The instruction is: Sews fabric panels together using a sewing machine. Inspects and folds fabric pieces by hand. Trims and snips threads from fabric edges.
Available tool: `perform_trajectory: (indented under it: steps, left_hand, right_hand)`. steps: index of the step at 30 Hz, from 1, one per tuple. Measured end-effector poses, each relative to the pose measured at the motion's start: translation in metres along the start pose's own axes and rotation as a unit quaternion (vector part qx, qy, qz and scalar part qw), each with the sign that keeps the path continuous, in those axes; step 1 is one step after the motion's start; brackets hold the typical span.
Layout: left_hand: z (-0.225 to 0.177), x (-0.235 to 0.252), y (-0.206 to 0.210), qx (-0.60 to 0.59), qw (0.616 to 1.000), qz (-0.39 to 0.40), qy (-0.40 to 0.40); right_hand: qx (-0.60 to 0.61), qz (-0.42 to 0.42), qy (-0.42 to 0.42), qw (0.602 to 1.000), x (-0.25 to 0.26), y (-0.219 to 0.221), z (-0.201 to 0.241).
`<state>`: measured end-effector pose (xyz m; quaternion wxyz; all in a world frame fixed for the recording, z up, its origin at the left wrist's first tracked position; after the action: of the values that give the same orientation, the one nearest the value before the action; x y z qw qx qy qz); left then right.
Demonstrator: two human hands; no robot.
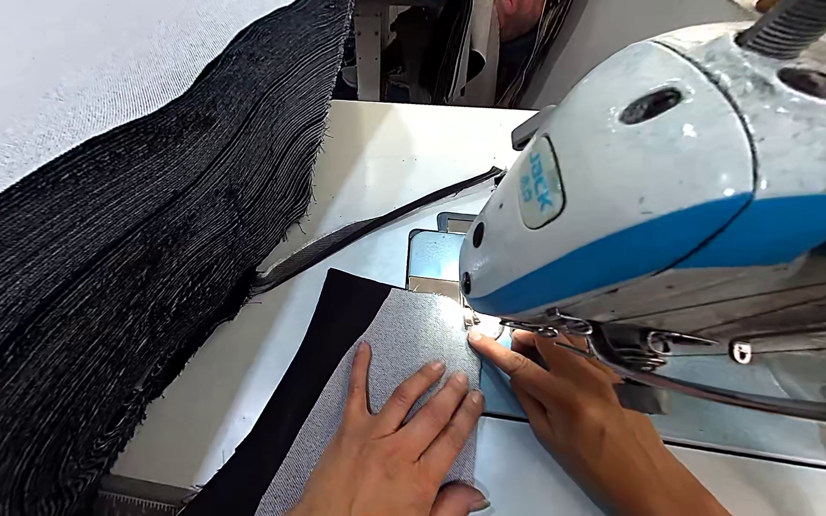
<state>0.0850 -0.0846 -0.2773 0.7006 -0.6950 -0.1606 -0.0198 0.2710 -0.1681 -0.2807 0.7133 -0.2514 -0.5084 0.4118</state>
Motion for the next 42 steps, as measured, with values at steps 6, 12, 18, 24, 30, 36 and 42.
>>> perform_trajectory:
  steps: [6,12,18,24,30,36,42]
  left_hand:
    - [-0.001,0.0,-0.001,-0.002,1.0,0.008,-0.009]
    - [-0.012,0.001,-0.001,0.005,0.999,0.01,-0.036]
    - [-0.011,0.001,0.002,0.015,0.999,-0.007,-0.036]
    - [-0.009,0.002,0.003,0.019,0.999,-0.012,-0.032]
    - [-0.008,0.002,0.001,0.01,0.999,0.005,-0.03]
    - [-0.007,0.002,-0.003,-0.001,0.999,0.013,-0.035]
    - [-0.002,0.005,-0.002,-0.01,0.999,0.006,-0.032]
  right_hand:
    - [0.005,0.007,0.009,1.0,-0.006,0.003,-0.007]
    - [-0.004,0.0,0.001,1.0,-0.005,0.004,-0.006]
    - [-0.007,0.001,-0.005,1.0,-0.003,0.003,-0.005]
    - [-0.01,-0.004,-0.007,1.0,0.0,0.001,-0.002]
    - [-0.015,0.001,0.0,1.0,-0.001,0.001,-0.001]
    - [-0.006,0.0,-0.003,1.0,-0.003,0.003,-0.001]
    - [0.018,-0.025,0.013,0.999,-0.008,-0.003,-0.009]
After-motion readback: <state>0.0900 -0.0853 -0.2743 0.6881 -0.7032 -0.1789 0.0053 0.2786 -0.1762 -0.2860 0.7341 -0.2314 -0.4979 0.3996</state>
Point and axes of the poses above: each hand's wrist, its own x-axis towards the middle knuckle, its own y-axis out of the palm, z = x × y, the point moved 4 cm from there along x, towards the middle knuckle, and after that the axes turned 12 degrees about x, right-handed, at the moved point
